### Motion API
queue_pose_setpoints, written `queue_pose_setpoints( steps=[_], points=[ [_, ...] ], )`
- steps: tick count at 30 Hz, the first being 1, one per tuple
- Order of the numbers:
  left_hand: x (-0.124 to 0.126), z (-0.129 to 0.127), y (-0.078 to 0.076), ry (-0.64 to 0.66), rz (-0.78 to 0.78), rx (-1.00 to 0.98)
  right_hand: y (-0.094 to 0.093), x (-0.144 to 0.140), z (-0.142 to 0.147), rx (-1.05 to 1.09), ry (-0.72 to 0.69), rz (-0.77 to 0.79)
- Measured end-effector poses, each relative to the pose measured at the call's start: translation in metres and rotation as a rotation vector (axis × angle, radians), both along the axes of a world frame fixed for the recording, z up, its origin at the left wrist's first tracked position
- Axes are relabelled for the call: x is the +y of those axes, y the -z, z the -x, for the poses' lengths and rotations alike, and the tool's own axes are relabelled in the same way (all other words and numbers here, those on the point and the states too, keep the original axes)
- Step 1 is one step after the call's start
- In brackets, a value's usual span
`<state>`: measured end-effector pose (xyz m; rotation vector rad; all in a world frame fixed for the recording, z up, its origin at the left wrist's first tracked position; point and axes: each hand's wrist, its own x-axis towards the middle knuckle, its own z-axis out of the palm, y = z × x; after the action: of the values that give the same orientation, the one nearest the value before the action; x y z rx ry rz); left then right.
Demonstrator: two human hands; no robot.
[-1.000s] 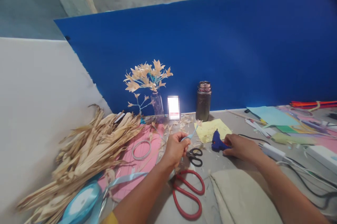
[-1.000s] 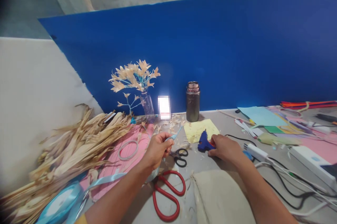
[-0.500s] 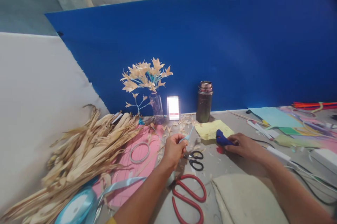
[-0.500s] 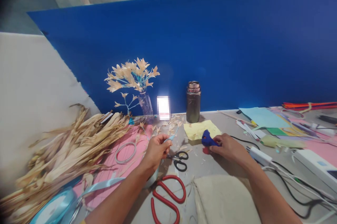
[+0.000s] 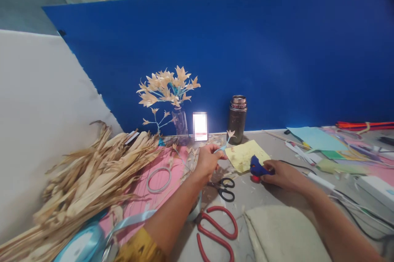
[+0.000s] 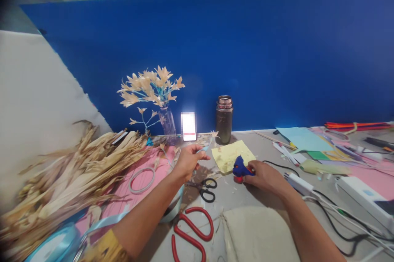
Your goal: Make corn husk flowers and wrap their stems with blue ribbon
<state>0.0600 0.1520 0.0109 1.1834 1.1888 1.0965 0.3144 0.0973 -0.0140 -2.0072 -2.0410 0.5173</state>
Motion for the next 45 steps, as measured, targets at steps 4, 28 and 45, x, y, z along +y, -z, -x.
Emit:
queue_pose_setpoints(
  steps=[4, 28, 45],
  points=[
    [0.029, -0.024, 0.02, -0.032, 0.003, 0.087, -0.005, -0.001, -0.004, 0.066, -0.066, 0.032],
    [0.019, -0.029, 0.033, -0.057, -0.059, -0.03, -0.014, -0.004, 0.001, 1.1, 0.011, -0.148],
    [0.014, -0.036, 0.031, -0.02, -0.033, -0.161, -0.002, -0.003, 0.025, 0.803, -0.056, -0.093]
  ],
)
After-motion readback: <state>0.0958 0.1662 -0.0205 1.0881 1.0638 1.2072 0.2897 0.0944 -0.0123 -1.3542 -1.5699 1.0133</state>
